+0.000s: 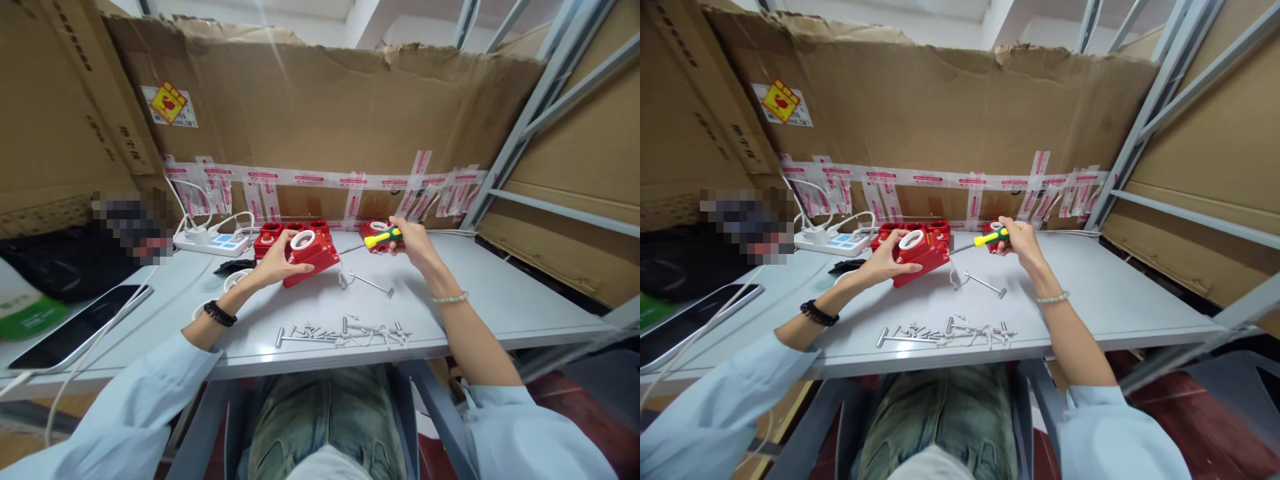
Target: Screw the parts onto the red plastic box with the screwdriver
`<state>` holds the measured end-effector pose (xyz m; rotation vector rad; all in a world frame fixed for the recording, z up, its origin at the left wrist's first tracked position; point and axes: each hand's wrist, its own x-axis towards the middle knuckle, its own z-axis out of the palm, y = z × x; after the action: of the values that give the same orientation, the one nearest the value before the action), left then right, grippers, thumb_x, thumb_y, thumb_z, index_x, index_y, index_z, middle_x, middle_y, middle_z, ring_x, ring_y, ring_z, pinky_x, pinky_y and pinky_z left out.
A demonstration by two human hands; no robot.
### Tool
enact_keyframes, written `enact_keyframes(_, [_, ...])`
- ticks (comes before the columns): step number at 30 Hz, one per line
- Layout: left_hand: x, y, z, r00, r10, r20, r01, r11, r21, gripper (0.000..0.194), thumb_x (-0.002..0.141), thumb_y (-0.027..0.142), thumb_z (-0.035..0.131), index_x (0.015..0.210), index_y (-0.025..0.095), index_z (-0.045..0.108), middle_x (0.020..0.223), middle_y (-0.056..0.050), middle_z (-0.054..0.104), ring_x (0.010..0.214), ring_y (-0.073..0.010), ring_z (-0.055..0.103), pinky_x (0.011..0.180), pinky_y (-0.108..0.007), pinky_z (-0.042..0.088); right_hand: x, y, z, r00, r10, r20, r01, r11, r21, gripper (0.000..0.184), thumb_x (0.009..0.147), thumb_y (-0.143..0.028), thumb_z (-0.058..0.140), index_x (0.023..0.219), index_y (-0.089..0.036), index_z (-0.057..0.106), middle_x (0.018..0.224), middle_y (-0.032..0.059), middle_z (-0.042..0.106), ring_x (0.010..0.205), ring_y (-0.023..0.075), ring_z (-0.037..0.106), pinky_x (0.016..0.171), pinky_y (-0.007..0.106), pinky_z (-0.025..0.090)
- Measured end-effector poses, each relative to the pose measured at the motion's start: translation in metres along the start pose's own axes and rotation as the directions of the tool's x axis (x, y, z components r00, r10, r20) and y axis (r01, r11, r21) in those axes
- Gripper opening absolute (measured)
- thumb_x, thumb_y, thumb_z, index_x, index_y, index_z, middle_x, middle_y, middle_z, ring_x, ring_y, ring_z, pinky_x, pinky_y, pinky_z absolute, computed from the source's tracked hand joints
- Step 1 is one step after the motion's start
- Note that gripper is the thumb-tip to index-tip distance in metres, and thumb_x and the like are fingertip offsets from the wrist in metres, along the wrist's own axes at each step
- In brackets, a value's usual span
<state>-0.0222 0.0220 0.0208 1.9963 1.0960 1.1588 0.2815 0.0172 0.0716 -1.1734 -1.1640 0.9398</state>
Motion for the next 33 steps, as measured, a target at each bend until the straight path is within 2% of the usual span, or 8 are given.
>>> enact_keyframes(3, [-0.001,0.004,0.001,0.999,-0.031,0.008,0.031,0.998,-0.052,0.069,0.059,0.041,0.083,0.113,0.021,0.045,0.120,-0.008,0.057,0.109,-0.0278,0.059,0.095,-0.044,0.047,0.001,-0.002,0.002,0.999,0.031,-0.013,-0.029,0.995,0.096,0.025,0.086,-0.025,0.054,0.063,-0.016,0.057,0.034,-0.0020,0.049,0.029,0.0117,0.047,0.029,0.020,0.040])
enact_keyframes(6, [-0.002,0.006,0.003,0.998,-0.048,0.030,0.051,0.992,-0.116,0.072,0.059,0.041,0.084,0.116,0.021,0.045,0.119,-0.008,0.058,0.108,-0.0277,0.060,0.093,-0.043,0.048,0.001,-0.004,0.002,0.999,0.032,-0.040,-0.027,0.992,0.120,0.031,0.086,-0.026,0.054,0.057,-0.018,0.052,0.032,-0.0032,0.046,0.028,0.0112,0.046,0.029,0.020,0.038])
enact_keyframes(10, [-0.002,0.006,0.004,0.996,-0.064,0.067,0.075,0.982,-0.176,0.075,0.060,0.040,0.084,0.120,0.021,0.043,0.118,-0.008,0.059,0.106,-0.0267,0.061,0.092,-0.043,0.048,0.000,-0.004,0.003,0.996,0.047,-0.074,-0.033,0.984,0.178,0.035,0.087,-0.029,0.053,0.054,-0.019,0.049,0.031,-0.0038,0.043,0.030,0.0120,0.049,0.031,0.020,0.041])
enact_keyframes(14, [-0.003,0.007,0.004,0.995,-0.073,0.075,0.087,0.975,-0.205,0.074,0.061,0.039,0.084,0.120,0.022,0.043,0.114,-0.007,0.060,0.102,-0.0252,0.062,0.091,-0.042,0.049,-0.001,-0.005,0.004,0.993,0.052,-0.108,-0.026,0.972,0.234,0.030,0.085,-0.028,0.054,0.057,-0.019,0.052,0.030,-0.0042,0.042,0.031,0.0135,0.051,0.033,0.021,0.044])
enact_keyframes(24, [-0.004,0.010,0.005,0.995,-0.076,0.065,0.088,0.971,-0.221,0.074,0.058,0.039,0.084,0.118,0.021,0.045,0.112,-0.007,0.062,0.101,-0.0255,0.063,0.088,-0.041,0.051,0.001,-0.005,0.002,0.993,0.013,-0.117,0.022,0.956,0.293,0.029,0.081,-0.032,0.061,0.058,-0.021,0.048,0.033,-0.0056,0.043,0.029,0.0118,0.047,0.032,0.021,0.042])
enact_keyframes(29, [-0.004,0.011,0.004,0.994,-0.083,0.073,0.097,0.973,-0.208,0.075,0.059,0.040,0.084,0.119,0.021,0.043,0.114,-0.008,0.061,0.103,-0.0262,0.062,0.090,-0.042,0.050,-0.002,-0.005,0.005,0.993,0.013,-0.117,0.021,0.957,0.290,0.025,0.083,-0.028,0.056,0.060,-0.019,0.052,0.032,-0.0045,0.044,0.030,0.0126,0.048,0.033,0.022,0.044])
enact_keyframes(33, [-0.004,0.009,0.004,0.993,-0.080,0.089,0.096,0.976,-0.196,0.076,0.060,0.040,0.084,0.121,0.021,0.043,0.116,-0.009,0.060,0.104,-0.0264,0.062,0.090,-0.043,0.050,-0.002,-0.006,0.004,0.992,-0.003,-0.124,0.041,0.950,0.308,0.024,0.083,-0.029,0.056,0.061,-0.020,0.052,0.033,-0.0056,0.043,0.030,0.0119,0.047,0.031,0.020,0.040])
